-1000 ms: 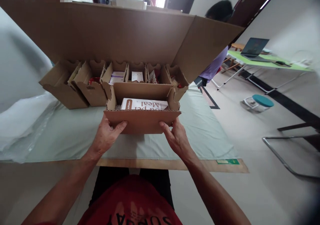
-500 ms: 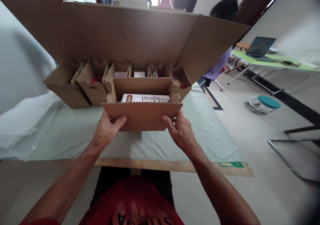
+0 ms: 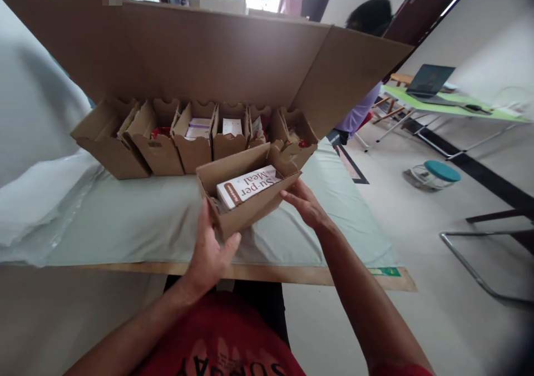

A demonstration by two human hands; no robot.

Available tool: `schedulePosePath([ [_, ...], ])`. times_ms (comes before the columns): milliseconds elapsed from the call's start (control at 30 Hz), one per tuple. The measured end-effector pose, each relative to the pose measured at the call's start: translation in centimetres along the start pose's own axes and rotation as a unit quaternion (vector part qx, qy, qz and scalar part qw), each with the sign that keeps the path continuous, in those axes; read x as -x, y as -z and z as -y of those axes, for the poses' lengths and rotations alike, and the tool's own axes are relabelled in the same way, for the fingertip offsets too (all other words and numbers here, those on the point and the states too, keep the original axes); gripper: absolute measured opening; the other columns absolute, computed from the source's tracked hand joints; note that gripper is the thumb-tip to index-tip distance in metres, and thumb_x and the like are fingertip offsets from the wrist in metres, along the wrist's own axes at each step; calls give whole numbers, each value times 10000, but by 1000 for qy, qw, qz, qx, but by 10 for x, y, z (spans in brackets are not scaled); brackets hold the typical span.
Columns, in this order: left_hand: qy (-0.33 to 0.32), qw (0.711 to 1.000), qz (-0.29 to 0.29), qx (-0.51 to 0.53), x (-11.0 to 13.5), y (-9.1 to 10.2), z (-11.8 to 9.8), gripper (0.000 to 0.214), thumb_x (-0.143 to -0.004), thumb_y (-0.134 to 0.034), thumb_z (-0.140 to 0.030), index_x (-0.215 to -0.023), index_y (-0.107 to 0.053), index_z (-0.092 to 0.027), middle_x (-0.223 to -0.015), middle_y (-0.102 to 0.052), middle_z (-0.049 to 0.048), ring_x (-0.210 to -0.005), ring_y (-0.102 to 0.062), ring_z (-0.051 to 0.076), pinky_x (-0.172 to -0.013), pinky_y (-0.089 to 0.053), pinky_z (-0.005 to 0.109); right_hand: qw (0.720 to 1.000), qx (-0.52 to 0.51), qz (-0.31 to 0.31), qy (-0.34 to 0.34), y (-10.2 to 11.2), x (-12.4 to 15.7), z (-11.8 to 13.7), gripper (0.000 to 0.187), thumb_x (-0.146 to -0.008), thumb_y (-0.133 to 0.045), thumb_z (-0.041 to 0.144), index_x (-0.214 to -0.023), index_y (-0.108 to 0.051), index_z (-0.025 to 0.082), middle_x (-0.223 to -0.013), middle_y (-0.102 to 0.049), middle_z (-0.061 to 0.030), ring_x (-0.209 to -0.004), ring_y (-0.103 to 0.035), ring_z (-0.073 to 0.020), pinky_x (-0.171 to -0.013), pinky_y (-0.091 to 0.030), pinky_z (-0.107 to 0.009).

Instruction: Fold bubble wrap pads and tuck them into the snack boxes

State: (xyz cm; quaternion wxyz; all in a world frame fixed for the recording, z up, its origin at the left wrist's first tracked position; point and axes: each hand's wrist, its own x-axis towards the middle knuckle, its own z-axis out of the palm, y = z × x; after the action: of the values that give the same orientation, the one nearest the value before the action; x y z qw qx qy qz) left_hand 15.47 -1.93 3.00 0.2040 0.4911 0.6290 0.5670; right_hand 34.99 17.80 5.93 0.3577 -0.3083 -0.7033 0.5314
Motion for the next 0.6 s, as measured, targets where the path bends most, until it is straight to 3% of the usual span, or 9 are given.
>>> schedulePosePath([
  [67,-2,999,40,-15,26,-9,-1,918,-872,-666,-313,-1631,-155,-242,-1679,-280,180,-1499,-397,362,-1155,-460,555,999,-49,-9,-3,8,-9,-13,609,-771,-784,487,-1311,-612,263,-1313,-704,-46,-1237,-622,-295,-1116,-456,-468],
  [167,1,997,73,-39,47,-4,3,831,-885,-645,-264,-1610,-239,-274,-1598,-421,164,-1440,-474,354,-1156,-449,587,997,-69,-43,16,11,-12,-22,624,-786,-773,470,-1355,-595,287,-1394,-670,-30,-1337,-568,-280,-1158,-425,-461],
  [267,23,999,12,-39,36,15,17,700,-915,-611,-275,-1558,-335,-260,-1437,-555,152,-1300,-587,311,-1125,-465,582,995,-53,-83,22,6,2,-28,659,-832,-739,507,-1427,-543,300,-1454,-628,-50,-1374,-544,-268,-1160,-423,-462],
  [367,37,999,-15,-21,4,30,39,732,-872,-658,-305,-1536,-358,-236,-1437,-533,161,-1309,-563,308,-1117,-458,573,988,-23,-151,-20,-4,25,-39,747,-793,-770,529,-1450,-518,279,-1496,-581,-109,-1380,-535,-299,-1117,-459,-491],
  [467,58,995,76,33,-31,31,59,792,-778,-722,-340,-1497,-404,-242,-1514,-481,160,-1378,-506,337,-1089,-482,557,970,-16,-229,-83,-22,48,-53,835,-776,-773,534,-1497,-462,249,-1584,-471,-165,-1401,-512,-332,-1106,-469,-516],
  [600,95,957,245,120,-60,22,75,622,-696,-758,-389,-1269,-584,-220,-1308,-666,118,-1232,-632,338,-1033,-534,538,961,-22,-253,-108,-61,71,-67,779,-863,-658,596,-1522,-442,241,-1619,-428,-164,-1420,-495,-345,-1152,-431,-549],
])
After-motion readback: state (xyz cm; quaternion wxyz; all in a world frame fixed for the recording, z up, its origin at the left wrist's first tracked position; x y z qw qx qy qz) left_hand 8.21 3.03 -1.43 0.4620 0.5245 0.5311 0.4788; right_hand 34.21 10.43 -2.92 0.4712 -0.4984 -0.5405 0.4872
